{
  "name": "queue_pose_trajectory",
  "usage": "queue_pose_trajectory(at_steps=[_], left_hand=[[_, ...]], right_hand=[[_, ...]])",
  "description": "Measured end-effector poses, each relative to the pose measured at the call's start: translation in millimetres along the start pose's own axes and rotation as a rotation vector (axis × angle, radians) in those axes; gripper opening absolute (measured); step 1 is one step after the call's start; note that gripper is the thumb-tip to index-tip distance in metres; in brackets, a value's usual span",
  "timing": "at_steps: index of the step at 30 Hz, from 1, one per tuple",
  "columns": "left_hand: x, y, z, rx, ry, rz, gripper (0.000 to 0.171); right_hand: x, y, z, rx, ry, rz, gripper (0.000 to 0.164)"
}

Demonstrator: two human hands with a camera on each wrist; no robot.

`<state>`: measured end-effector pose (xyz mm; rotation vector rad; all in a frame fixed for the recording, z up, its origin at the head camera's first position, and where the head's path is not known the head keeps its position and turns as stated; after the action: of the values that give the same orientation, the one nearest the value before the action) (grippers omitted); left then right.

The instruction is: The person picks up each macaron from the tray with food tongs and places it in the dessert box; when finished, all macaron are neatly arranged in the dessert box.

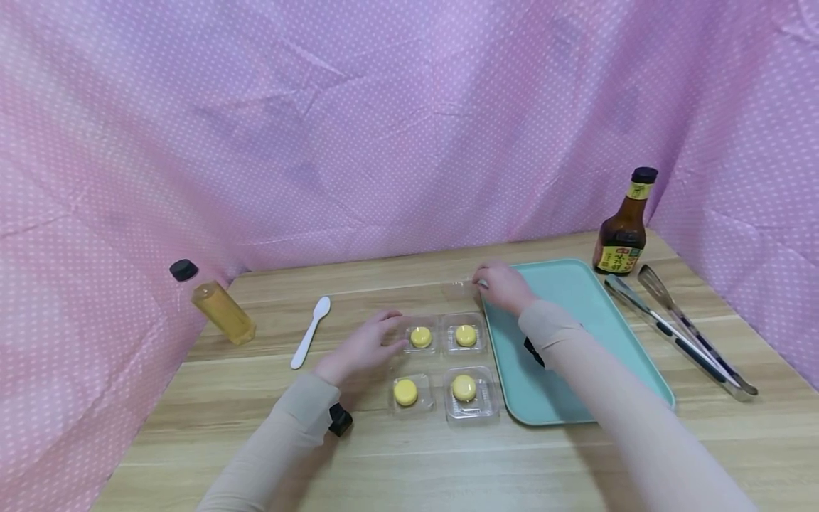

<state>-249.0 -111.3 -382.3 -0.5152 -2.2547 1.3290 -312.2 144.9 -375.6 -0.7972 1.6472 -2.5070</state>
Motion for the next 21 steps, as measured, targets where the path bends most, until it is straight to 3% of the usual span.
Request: queue_pose_trajectory(at_steps=[9, 21], left_hand=[[2.7, -5.2, -2.3, -0.021, -0.010, -0.068, 0.053], [7.2, -10.6, -11.8, 0.018, 0.078, -0.216, 0.060]], right_hand=[[-1, -12, 8, 0.206, 0.055, -0.012, 0.016], [-7, -19, 11, 0.391, 0.187, -0.017, 0.025]])
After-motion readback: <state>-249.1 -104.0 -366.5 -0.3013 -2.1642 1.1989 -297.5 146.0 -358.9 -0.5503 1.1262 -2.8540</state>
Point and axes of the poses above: each hand's wrist, its own x-axis towards the middle knuckle, its own y-axis out of the palm, z = x × y, the point moved 4 cm from there along x, towards the middle knuckle, and after that the axes turned 8 degrees about -z, right-handed, at the moved point
